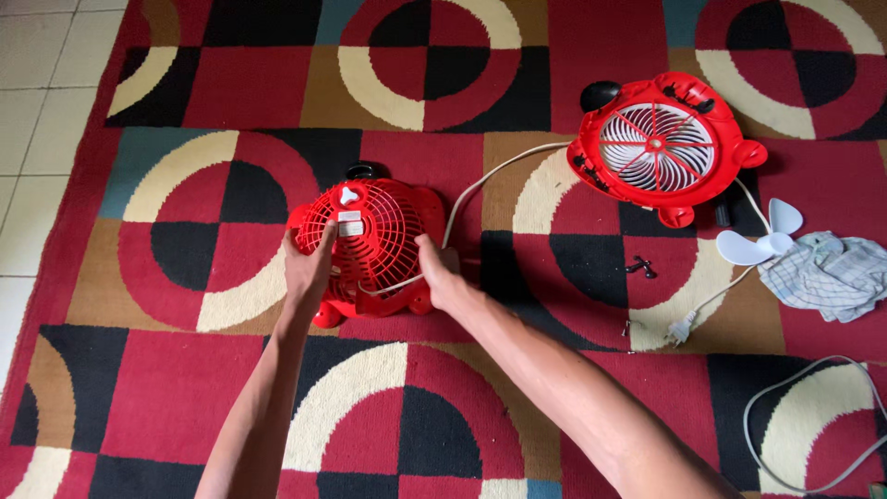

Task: The person disassembles a small red electric fan on the floor, unfastening the front grille and unscrewing the blade cap by hand to remove the blades. They wipe the blades with a cloth, then reattach the blades, tighten the cap, and snap the grille back onto the fan body.

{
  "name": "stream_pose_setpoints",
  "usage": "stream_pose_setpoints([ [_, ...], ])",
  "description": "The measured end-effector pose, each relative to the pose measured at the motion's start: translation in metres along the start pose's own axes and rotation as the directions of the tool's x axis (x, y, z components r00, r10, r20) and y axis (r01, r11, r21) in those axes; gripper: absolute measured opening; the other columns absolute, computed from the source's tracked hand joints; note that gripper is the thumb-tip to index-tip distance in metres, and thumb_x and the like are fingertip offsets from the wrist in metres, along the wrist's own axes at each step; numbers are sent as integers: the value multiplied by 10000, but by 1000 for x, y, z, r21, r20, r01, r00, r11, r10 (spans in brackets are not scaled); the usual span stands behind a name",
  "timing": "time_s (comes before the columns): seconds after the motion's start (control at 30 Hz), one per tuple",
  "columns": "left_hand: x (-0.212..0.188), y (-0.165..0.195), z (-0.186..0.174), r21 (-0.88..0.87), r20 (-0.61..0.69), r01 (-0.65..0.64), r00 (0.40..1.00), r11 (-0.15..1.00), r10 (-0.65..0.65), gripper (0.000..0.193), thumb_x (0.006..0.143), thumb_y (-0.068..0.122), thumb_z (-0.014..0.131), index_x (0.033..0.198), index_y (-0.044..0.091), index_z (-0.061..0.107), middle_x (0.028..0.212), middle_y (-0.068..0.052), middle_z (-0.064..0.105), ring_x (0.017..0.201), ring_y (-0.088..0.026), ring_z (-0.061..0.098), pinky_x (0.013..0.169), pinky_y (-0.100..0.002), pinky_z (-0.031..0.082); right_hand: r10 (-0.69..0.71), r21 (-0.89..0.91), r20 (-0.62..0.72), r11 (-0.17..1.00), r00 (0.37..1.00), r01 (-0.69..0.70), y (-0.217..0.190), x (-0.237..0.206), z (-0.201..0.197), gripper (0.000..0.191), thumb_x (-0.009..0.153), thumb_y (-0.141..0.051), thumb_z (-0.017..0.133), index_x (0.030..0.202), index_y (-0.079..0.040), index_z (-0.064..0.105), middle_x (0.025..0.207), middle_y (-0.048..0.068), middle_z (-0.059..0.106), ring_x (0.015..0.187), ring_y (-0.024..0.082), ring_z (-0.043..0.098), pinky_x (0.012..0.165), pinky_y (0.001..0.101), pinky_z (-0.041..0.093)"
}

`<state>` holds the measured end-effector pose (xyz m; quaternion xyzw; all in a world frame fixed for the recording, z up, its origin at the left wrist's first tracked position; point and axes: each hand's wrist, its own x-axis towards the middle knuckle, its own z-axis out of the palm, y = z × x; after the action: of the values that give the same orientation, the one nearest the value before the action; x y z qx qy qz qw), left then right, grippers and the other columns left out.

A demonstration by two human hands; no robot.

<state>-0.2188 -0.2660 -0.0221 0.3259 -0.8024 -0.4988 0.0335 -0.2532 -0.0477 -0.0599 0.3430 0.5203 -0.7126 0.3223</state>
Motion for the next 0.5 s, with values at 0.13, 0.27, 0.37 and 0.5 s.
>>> stream_pose_setpoints([
  [0.13, 0, 8, 0, 5, 28, 121, 992, 993, -121, 1255, 773, 703, 685, 1621, 24, 57, 1454, -281, 501, 1281, -390, 573, 1008, -518, 483, 8, -126, 55, 992, 998, -2, -13, -7, 2, 612, 929, -458, 533, 1386, -52, 535, 1458, 181, 615, 1295, 291, 621, 969, 513, 557],
  [0.27, -12, 16, -2, -71, 46, 147, 988, 987, -144, 1242, 723, 706, 643, 1625, 44, 104, 1491, -265, 492, 1196, -425, 679, 1010, -505, 553, 20, -196, 147, 981, 989, 10, -2, 4, 23, 691, 976, -568, 456, 1485, -104, 404, 1601, 141, 404, 1408, 259, 406, 1160, 555, 320],
  [0.37, -16, 17, -5, -44, 17, 174, 985, 984, -173, 1192, 744, 712, 633, 1629, 86, 139, 1611, -226, 318, 1245, -477, 592, 1033, -550, 513, -36, -241, 128, 968, 991, 66, 3, 9, 29, 783, 945, -652, 463, 1522, -135, 350, 1639, 127, 324, 1457, 236, 331, 1234, 552, 227],
  [0.5, -32, 17, -12, 34, -7, 89, 996, 995, -89, 1175, 811, 739, 657, 1631, 70, 146, 1635, -252, 271, 1462, -407, 371, 1140, -521, 373, -123, -240, 237, 954, 964, 181, 3, -2, 32, 907, 772, -648, 596, 1442, -39, 531, 1531, 197, 527, 1346, 281, 523, 1121, 548, 401],
])
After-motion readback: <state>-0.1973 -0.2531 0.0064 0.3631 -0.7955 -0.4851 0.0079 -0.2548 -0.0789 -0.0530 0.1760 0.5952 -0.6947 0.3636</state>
